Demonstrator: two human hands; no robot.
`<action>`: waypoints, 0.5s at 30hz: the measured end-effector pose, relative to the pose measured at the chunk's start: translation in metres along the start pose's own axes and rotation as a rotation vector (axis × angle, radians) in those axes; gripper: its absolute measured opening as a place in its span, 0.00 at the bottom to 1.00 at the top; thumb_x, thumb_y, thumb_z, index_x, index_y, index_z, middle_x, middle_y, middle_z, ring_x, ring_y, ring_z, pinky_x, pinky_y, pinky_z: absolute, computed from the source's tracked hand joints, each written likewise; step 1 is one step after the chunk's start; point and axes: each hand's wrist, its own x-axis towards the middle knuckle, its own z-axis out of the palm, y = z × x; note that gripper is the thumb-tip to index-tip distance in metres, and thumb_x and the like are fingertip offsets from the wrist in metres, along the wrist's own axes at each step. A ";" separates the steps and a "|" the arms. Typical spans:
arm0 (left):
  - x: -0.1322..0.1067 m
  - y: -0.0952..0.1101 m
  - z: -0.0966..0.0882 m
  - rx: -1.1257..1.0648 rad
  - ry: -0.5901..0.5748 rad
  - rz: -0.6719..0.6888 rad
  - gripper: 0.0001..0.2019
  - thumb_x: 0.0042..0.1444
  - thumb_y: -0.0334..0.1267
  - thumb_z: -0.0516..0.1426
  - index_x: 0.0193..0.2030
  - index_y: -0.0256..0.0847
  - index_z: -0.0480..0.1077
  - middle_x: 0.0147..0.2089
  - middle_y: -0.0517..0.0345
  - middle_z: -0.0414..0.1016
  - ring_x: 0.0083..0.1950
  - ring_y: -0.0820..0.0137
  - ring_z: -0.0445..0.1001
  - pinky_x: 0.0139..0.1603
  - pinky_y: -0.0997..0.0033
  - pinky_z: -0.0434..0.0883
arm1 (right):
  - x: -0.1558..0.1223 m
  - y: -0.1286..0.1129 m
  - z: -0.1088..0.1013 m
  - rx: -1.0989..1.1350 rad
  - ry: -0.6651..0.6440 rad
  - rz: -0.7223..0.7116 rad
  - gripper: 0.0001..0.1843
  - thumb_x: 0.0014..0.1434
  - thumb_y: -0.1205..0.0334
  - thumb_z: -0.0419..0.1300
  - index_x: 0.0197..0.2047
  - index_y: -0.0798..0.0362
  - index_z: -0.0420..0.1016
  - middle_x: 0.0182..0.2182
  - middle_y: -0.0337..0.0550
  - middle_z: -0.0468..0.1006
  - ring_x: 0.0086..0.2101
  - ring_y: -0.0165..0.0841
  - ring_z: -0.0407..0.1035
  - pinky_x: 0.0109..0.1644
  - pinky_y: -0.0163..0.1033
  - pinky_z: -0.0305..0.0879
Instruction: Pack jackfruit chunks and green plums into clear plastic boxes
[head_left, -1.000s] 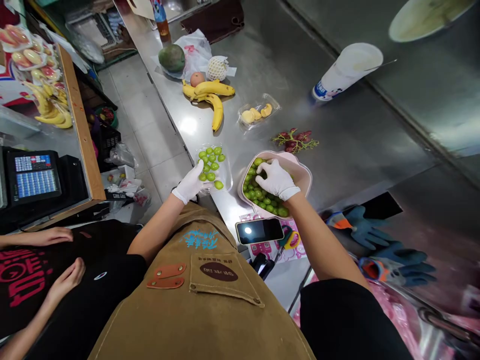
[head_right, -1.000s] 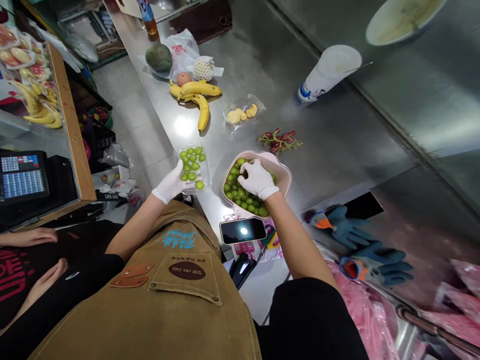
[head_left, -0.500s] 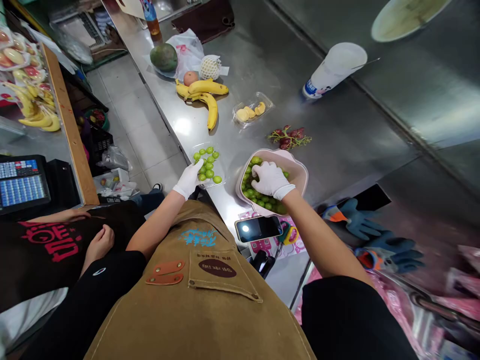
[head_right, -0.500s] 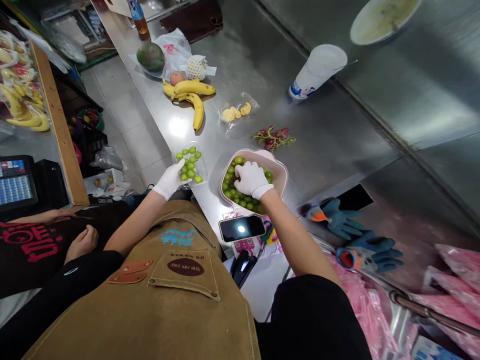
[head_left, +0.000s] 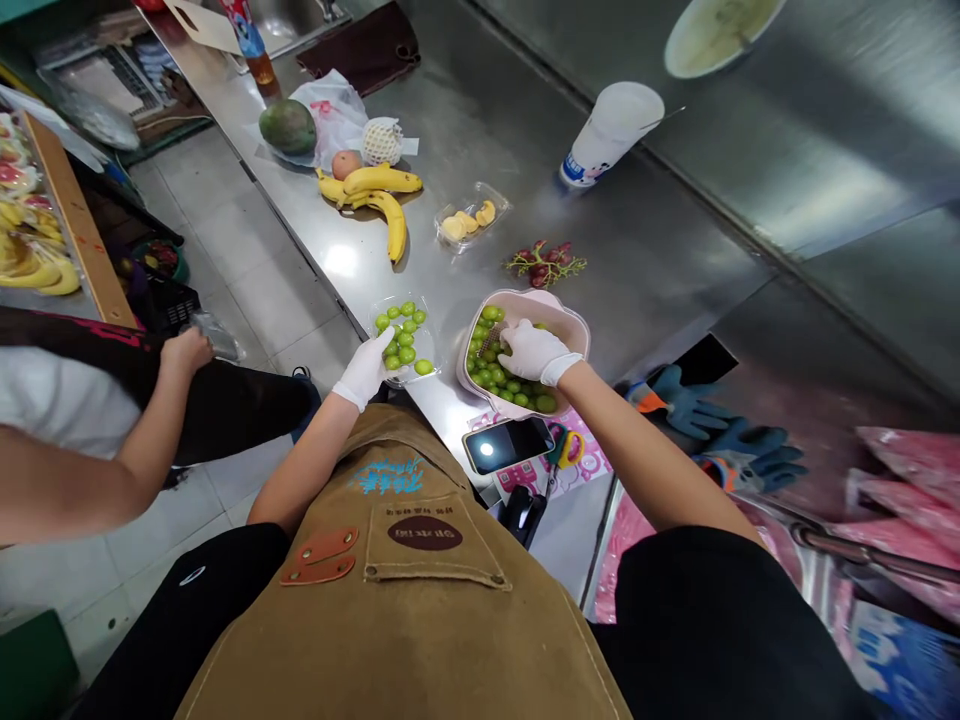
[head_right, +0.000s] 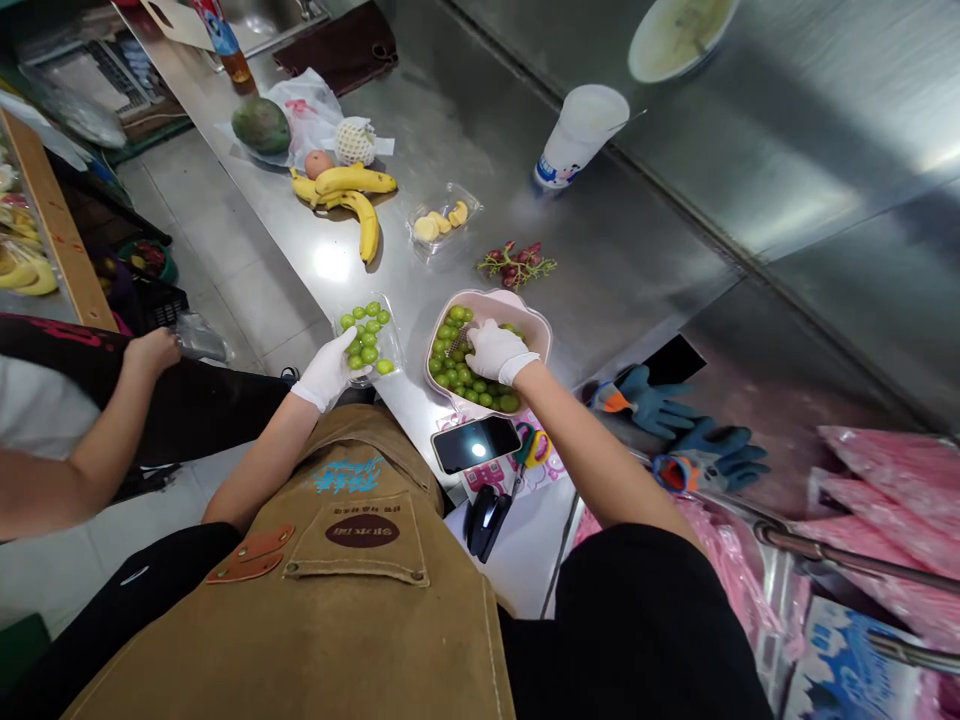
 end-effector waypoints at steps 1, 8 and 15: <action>-0.001 -0.001 0.000 0.009 -0.007 -0.005 0.17 0.65 0.49 0.69 0.52 0.40 0.78 0.50 0.47 0.87 0.46 0.63 0.86 0.44 0.66 0.82 | 0.000 0.001 -0.001 0.015 0.006 0.005 0.22 0.66 0.56 0.60 0.58 0.58 0.79 0.56 0.65 0.76 0.45 0.50 0.77 0.52 0.51 0.72; -0.008 0.000 0.003 0.042 -0.088 -0.004 0.23 0.61 0.52 0.72 0.55 0.40 0.79 0.49 0.46 0.87 0.45 0.60 0.87 0.42 0.63 0.84 | -0.011 0.007 -0.026 0.341 0.180 -0.020 0.06 0.58 0.68 0.61 0.31 0.51 0.77 0.36 0.47 0.83 0.40 0.43 0.76 0.48 0.46 0.71; -0.013 -0.002 0.014 0.088 -0.110 0.034 0.21 0.64 0.51 0.70 0.55 0.39 0.79 0.54 0.44 0.87 0.47 0.60 0.88 0.40 0.66 0.84 | -0.034 -0.071 -0.064 0.487 0.484 -0.444 0.02 0.62 0.62 0.66 0.37 0.50 0.77 0.46 0.45 0.78 0.39 0.37 0.72 0.51 0.45 0.70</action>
